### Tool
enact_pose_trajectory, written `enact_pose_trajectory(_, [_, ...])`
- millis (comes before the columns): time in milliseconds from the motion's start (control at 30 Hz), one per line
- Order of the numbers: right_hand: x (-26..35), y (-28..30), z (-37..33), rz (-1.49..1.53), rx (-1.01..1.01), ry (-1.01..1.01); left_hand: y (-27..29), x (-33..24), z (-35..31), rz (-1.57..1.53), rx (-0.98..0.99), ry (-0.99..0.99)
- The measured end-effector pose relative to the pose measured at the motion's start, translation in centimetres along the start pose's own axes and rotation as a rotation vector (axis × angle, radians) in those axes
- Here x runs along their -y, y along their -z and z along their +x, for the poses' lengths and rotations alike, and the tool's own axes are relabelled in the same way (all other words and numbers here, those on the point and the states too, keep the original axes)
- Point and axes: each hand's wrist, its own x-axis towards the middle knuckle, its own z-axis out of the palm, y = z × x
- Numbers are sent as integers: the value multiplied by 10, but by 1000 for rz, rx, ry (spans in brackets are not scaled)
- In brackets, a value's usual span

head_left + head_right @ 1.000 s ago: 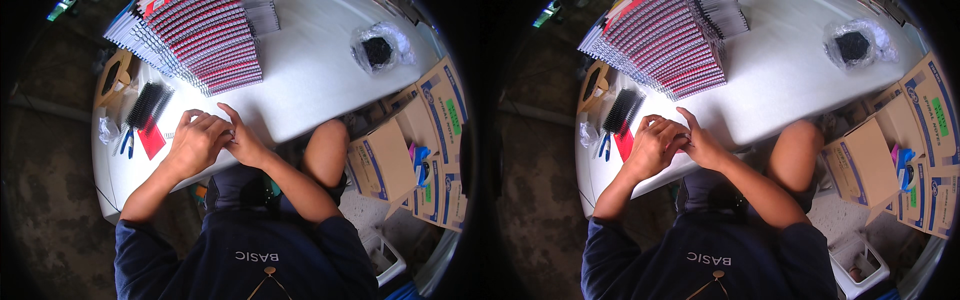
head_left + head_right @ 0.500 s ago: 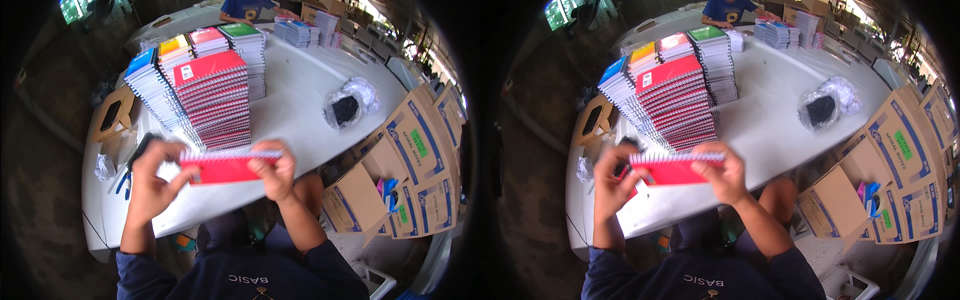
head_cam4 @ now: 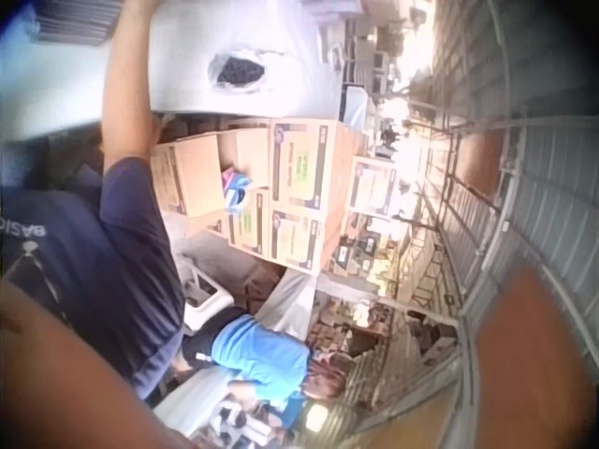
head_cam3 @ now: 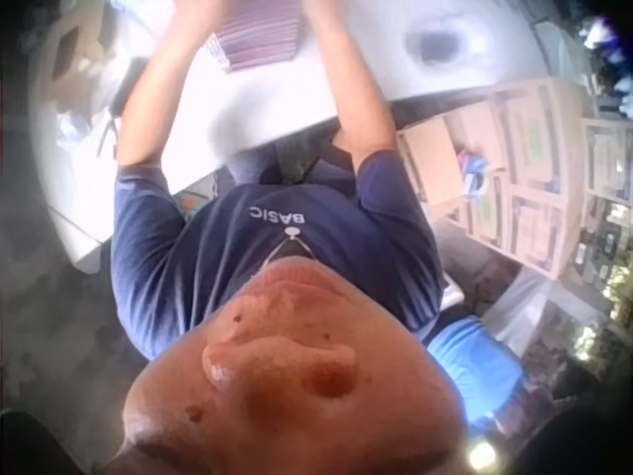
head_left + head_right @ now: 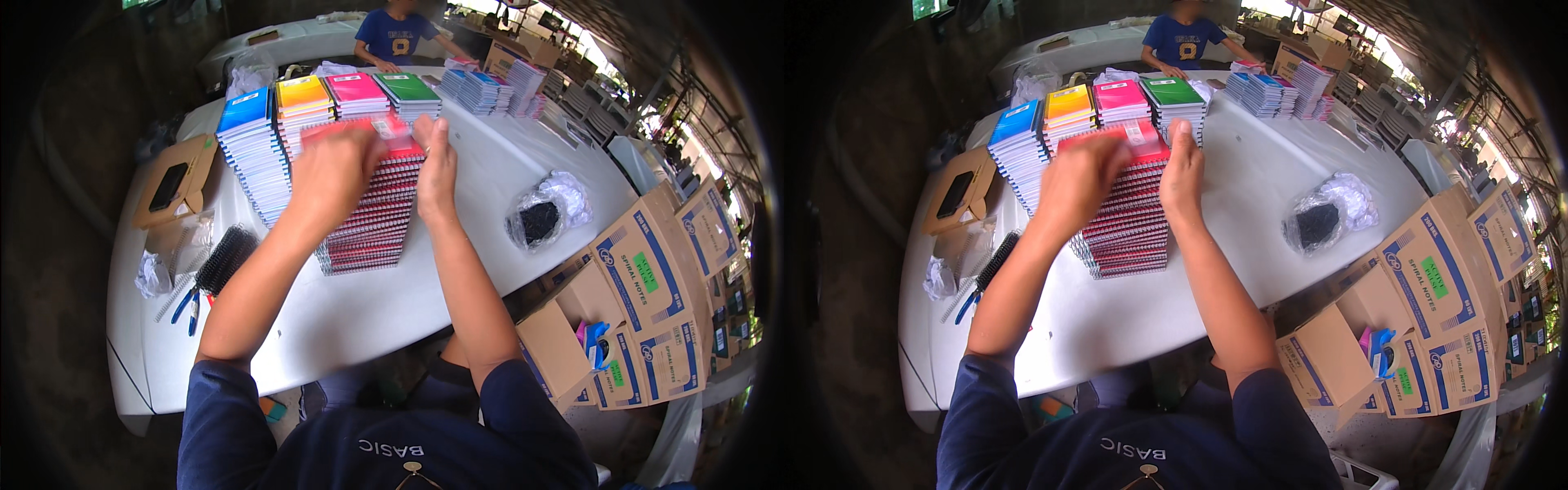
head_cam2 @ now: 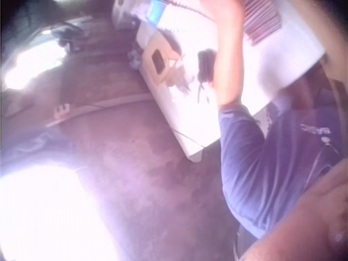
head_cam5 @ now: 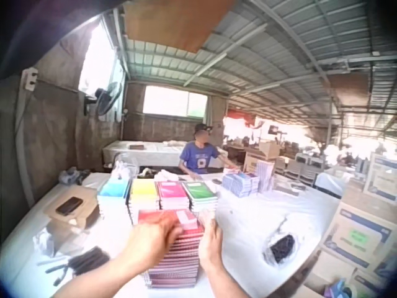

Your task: The person stacks spiral-bound notebooks, aligns the covers and pages by hand, and uses a pair of side-cutting pliers to trim the excess spiral wire on the edge of the stack.

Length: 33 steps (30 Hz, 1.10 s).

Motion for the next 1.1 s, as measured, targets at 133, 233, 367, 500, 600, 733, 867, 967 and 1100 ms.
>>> enact_pose_trajectory(133, [-4, -6, -7, -150, -49, 98, -1, 20, -13, -25, -547, -66])
enact_pose_trajectory(233, [-11, -9, -11, -296, -105, 212, -9, 32, -18, -96, -603, 134])
enact_pose_trajectory(367, [-6, -19, -16, -341, -199, 301, -33, 29, -28, -231, -643, 155])
enact_pose_trajectory(500, [-9, -9, -17, -383, -164, 313, -37, 29, -30, -409, -643, 280])
enact_pose_trajectory(600, [-15, 1, -13, -405, -197, 474, -36, 32, -32, -573, -722, 358])
enact_pose_trajectory(733, [-19, 42, -31, -187, -231, 196, -39, 79, -65, -943, -588, 639])
enact_pose_trajectory(867, [-80, 100, -64, -314, -140, -393, -75, 131, -119, -1109, -130, 894])
enact_pose_trajectory(967, [-118, 93, -95, -133, -29, -530, -96, 152, -139, -1382, 220, 1093])
enact_pose_trajectory(1100, [-118, 84, -95, -55, 281, -667, -122, 148, -134, -1636, 307, 1080])
